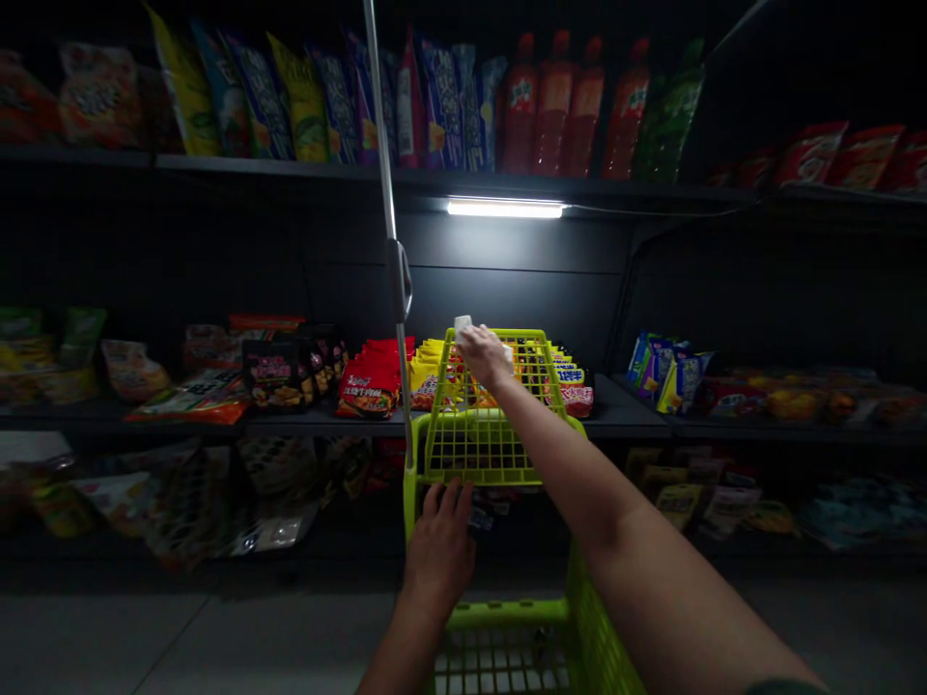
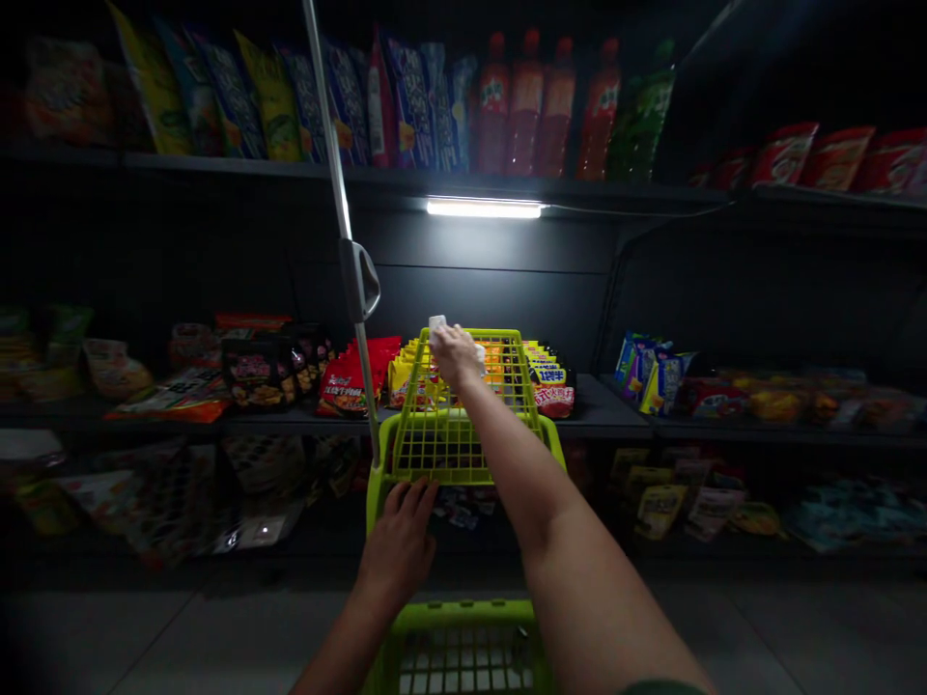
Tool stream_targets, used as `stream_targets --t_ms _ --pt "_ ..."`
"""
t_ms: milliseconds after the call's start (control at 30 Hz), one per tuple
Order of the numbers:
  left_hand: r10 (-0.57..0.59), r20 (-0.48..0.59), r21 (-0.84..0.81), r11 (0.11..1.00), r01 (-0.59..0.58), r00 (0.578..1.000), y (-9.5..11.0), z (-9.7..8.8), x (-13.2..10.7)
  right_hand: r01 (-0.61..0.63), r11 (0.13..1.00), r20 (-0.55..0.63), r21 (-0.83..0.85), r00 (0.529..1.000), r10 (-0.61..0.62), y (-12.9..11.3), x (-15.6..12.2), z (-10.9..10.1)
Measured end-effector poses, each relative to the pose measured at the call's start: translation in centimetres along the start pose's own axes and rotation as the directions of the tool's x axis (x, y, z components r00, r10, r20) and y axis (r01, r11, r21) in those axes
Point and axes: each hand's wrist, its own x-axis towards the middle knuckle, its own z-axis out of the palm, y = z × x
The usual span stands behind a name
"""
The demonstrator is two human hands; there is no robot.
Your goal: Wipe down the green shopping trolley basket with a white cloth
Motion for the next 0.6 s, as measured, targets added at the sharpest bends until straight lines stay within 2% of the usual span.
stream_targets --t_ms 100,167,233,333,433,500,533,600 --pt "-0.010 -0.007 0.004 1.000 0.010 1.000 -0.2 0.1 0.0 0.291 0.957 0.069 -0.023 0.955 -0.289 -0.9 0.3 2.1" --pt "-0.027 -0.006 0.001 1.000 0.027 1.000 -0.4 0.1 0.0 0.317 0.946 0.097 -0.067 0.946 -0.310 0.3 -0.1 2.0" --pt "-0.031 -0.005 0.001 1.000 0.031 1.000 -0.4 0.1 -0.1 0.242 0.962 0.091 -0.122 0.968 -0.232 3.0 -0.7 0.8" --pt "-0.012 -0.032 -0.003 1.000 0.012 0.999 -0.5 0.2 -0.1 0.086 0.976 0.045 -0.202 0.996 -0.078 8.2 -2.2 -1.7" --pt "-0.005 -0.055 -0.007 1.000 0.004 0.998 -0.4 0.4 -0.1 -0.150 0.961 -0.020 -0.234 0.989 0.150 12.2 -3.5 -3.7" --pt "-0.006 -0.050 -0.007 1.000 0.005 0.999 -0.3 0.4 -0.1 -0.294 0.935 -0.079 -0.197 0.956 0.283 12.4 -3.7 -4.1" --pt "-0.008 -0.043 -0.005 1.000 0.008 0.999 -0.2 0.3 -0.1 -0.304 0.938 -0.090 -0.170 0.952 0.292 11.7 -3.6 -3.9" --pt "-0.011 -0.024 -0.001 1.000 0.011 1.000 0.0 0.1 0.0 -0.174 0.977 -0.044 -0.122 0.985 0.169 8.5 -3.3 -2.8"
